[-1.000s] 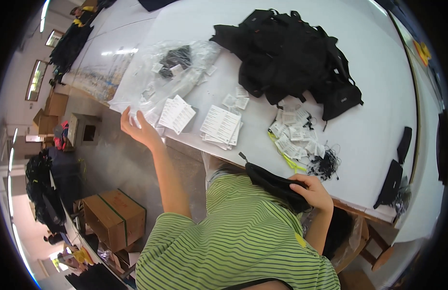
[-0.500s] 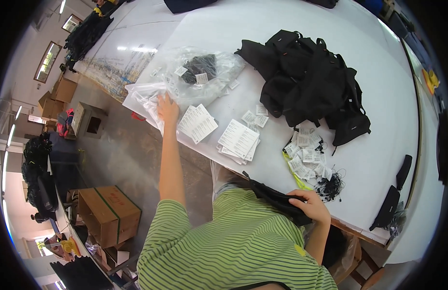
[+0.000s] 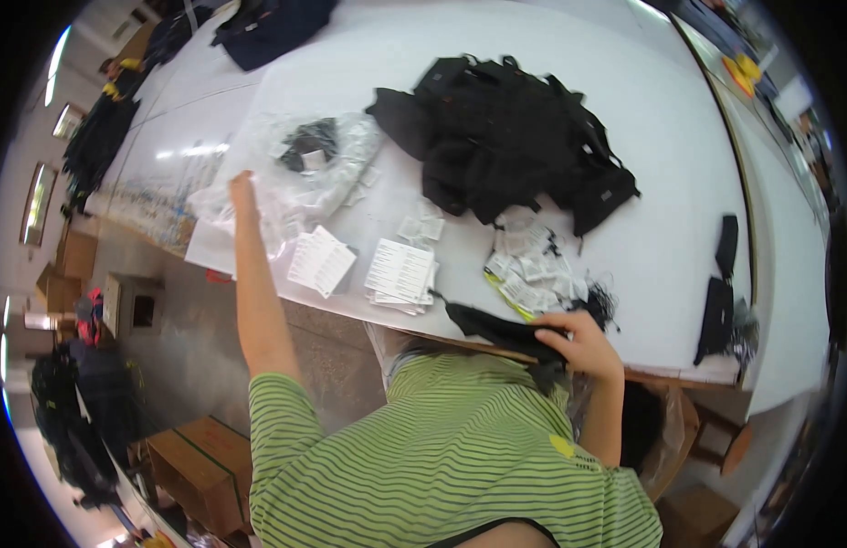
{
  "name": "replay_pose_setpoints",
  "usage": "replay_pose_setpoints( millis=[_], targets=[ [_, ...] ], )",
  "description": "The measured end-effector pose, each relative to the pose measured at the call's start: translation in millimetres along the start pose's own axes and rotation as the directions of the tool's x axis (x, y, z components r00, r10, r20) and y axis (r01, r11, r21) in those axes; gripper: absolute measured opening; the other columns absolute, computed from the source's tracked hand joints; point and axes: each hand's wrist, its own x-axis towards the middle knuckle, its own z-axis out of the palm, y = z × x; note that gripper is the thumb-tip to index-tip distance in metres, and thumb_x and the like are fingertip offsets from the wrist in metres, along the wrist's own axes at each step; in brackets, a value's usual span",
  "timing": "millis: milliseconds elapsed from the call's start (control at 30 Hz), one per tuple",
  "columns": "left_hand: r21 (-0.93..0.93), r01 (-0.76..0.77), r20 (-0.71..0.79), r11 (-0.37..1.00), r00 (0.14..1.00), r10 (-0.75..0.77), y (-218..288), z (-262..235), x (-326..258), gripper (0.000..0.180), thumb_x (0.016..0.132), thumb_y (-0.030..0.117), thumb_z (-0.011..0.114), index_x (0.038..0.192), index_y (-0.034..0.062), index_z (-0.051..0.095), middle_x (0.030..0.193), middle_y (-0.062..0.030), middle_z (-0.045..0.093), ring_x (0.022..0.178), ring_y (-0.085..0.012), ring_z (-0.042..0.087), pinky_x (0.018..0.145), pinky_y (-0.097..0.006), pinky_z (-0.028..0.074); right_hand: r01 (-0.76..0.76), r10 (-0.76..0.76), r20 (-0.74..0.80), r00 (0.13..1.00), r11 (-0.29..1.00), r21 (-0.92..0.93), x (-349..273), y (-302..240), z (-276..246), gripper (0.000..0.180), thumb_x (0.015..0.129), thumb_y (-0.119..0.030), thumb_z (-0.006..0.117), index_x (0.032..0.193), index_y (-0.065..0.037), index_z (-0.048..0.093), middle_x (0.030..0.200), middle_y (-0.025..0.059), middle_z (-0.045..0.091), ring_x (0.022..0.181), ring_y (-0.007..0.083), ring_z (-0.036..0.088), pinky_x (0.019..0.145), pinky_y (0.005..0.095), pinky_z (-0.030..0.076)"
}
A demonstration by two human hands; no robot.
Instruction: Picking up black bags from a large bin and placing them onto a workbench, then inserting items into smaller black pouches.
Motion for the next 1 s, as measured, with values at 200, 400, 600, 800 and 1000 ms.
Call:
replay_pose_setpoints(
  millis=[200,400,600,800,1000],
  targets=[
    [-0.510,-0.317,0.297,0.799,0.807,0.510,315,35,-216,0.023,0.090,0.003,0.042,0.105,-0.0056,0.056,0.103,-0.0164,0.063,0.096,-0.0255,0.060,0.090,-0.037,0.046,0.125,-0.159,-0.262,0.952,0.982,-0.144,10,-43,-16,0.020,0.085,-0.010,0.060,0.103,-0.005,0.066,0.088,0.0138,0.067,0.078,0.0297,0.064,0.071,0.0332,0.049],
    [-0.504,-0.711,0.541,0.491,0.184,0.821,337,61,-344,0.030,0.072,0.013,0.073,0.100,0.0093,0.064,0.099,-0.0059,0.063,0.092,-0.0224,0.062,0.082,-0.035,0.048,0.176,-0.214,-0.290,0.933,0.972,-0.154,13,-44,-12,0.018,0.086,-0.009,0.058,0.103,-0.005,0.065,0.086,0.0125,0.067,0.075,0.0302,0.063,0.070,0.0322,0.049],
    [-0.314,-0.755,0.676,0.576,0.248,0.694,327,71,-367,0.038,0.063,0.004,0.070,0.100,0.0067,0.063,0.096,-0.0044,0.061,0.090,-0.0224,0.058,0.086,-0.037,0.043,0.145,-0.169,-0.431,0.886,0.985,-0.090,1,-23,-4,0.018,0.088,-0.010,0.057,0.103,-0.003,0.064,0.089,0.0143,0.066,0.076,0.0307,0.063,0.070,0.0319,0.050],
    [-0.260,-0.779,0.655,0.571,0.292,0.697,326,76,-367,0.036,0.060,0.005,0.072,0.095,0.0081,0.065,0.093,-0.0032,0.063,0.092,-0.0231,0.057,0.083,-0.038,0.043,0.096,-0.069,-0.280,0.957,0.992,0.084,-10,-2,-7,0.033,0.088,-0.012,0.060,0.119,-0.002,0.059,0.109,0.0130,0.065,0.096,0.0212,0.063,0.087,0.0299,0.047],
    [-0.192,-0.641,0.687,0.743,0.453,0.568,312,72,-357,0.026,0.064,0.004,0.076,0.088,0.0022,0.067,0.100,-0.0082,0.067,0.095,-0.0285,0.059,0.078,-0.037,0.048,0.129,-0.091,-0.233,0.968,0.979,0.155,-30,40,7,0.071,0.075,-0.022,0.075,0.137,-0.008,0.043,0.129,0.0142,0.051,0.123,0.0272,0.046,0.110,0.0390,0.026]
  ],
)
